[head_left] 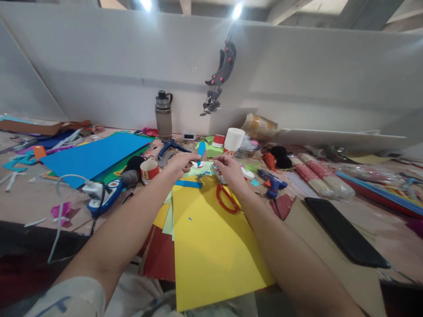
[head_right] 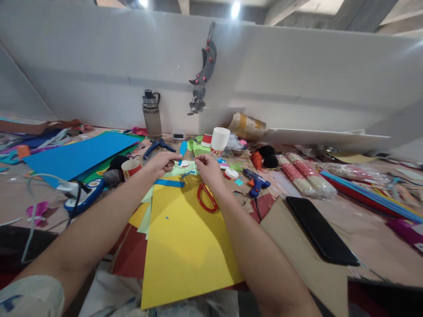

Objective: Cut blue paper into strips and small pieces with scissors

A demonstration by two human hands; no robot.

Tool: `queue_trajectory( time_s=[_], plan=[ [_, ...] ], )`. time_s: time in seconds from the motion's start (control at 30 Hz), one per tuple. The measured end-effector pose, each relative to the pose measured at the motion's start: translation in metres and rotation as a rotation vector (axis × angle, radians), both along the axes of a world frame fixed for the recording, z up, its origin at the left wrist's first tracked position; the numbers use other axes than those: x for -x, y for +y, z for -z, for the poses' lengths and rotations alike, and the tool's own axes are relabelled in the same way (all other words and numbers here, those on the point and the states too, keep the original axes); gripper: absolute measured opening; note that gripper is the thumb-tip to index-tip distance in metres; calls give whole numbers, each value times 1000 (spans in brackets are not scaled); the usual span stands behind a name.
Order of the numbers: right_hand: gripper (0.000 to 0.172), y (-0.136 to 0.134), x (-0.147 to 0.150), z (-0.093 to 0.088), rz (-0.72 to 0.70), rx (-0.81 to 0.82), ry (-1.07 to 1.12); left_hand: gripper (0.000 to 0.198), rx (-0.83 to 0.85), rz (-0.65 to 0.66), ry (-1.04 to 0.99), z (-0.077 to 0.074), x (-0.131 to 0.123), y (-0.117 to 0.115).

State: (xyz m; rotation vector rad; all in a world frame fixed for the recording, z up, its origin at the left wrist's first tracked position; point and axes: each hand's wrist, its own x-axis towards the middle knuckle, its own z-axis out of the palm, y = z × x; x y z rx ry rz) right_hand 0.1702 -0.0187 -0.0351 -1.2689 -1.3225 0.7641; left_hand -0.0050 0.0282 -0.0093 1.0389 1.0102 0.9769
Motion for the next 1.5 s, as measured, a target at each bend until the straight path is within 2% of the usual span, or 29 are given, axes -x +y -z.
queue_trajectory(
  time_s=[0.43, 0.67, 0.73, 0.9, 1.07, 1.2, 1.3, 1.5],
  plan=[
    [19, 2, 1, 3, -4, -8, -9, 20, 66, -60, 81, 0, 1, 0],
    [18, -1, 2, 2, 13, -22, -79, 21, 21, -77, -17, -7, 4, 1],
    [15, -3, 4, 1, 12, -57, -178, 21, -13, -122, -21, -10, 6, 0],
    [20, 6, 15, 1, -1, -224, -645, 23, -77, -218, -40, -8, 8, 1],
    [22, 27, 25, 15, 14, -202, -991, 22, -69, -240, -40, -5, 6, 1],
    [17, 33, 25, 23, 7, -197, -1043, 22, -84, -239, -37, -9, 5, -3],
    [19, 32, 22, 21, 12, -235, -1040, 22, -92, -250, -29, -11, 5, -5],
    [23, 21, 12, 7, 137, -558, -1084, 20, -97, -283, -44, -13, 4, -5]
  ],
)
